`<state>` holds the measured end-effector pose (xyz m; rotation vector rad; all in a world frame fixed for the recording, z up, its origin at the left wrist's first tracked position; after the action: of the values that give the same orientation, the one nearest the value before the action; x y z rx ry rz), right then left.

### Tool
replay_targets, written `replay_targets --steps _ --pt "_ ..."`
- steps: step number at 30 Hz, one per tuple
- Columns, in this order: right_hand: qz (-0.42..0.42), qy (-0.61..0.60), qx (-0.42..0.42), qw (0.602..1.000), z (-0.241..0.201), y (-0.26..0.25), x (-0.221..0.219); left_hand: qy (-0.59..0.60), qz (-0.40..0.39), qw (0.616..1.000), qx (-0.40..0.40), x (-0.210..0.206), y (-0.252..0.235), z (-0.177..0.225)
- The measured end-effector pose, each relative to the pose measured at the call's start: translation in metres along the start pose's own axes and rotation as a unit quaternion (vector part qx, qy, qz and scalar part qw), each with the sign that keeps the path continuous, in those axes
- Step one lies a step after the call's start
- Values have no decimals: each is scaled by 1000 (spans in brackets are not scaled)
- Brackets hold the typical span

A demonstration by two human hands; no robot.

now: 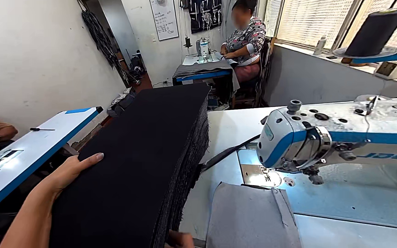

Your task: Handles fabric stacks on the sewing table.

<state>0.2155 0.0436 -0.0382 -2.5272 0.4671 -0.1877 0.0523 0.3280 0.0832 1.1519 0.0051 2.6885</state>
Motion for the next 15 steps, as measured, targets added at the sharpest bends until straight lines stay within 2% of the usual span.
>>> replay_targets --steps 3,4,6,8,10,12,13,15 --pt "22 -40 -84 995 5 -33 52 -86 64 991 -83 13 -2 10" --pt "40 -54 -120 990 11 -46 69 -132 105 975 -143 22 0 14" --pt "53 -81 -181 979 33 -73 88 -226 210 914 -263 31 24 32" --pt "34 -138 -267 953 58 -94 82 -272 233 881 -309 21 52 48" --pt "25 -179 -317 931 76 -103 62 -260 180 907 -279 8 58 40" --pt "35 -168 -308 936 85 -106 47 -155 63 965 -201 11 45 10" --pt "39 -165 -302 938 86 -105 44 -64 -3 988 -143 14 37 -15" --pt "35 -159 -297 941 86 -104 44 88 -50 995 -29 18 8 -95"
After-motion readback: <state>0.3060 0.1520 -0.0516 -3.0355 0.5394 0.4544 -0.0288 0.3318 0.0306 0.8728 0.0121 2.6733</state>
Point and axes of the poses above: each hand's wrist, its own y-axis away from the middle knuckle, its own x-axis out of the back of the hand, z = x × y, the point moved 9 cm from there along -y, towards the middle knuckle, and after that the axes turned 5 degrees about -y, right-handed, at the moved point
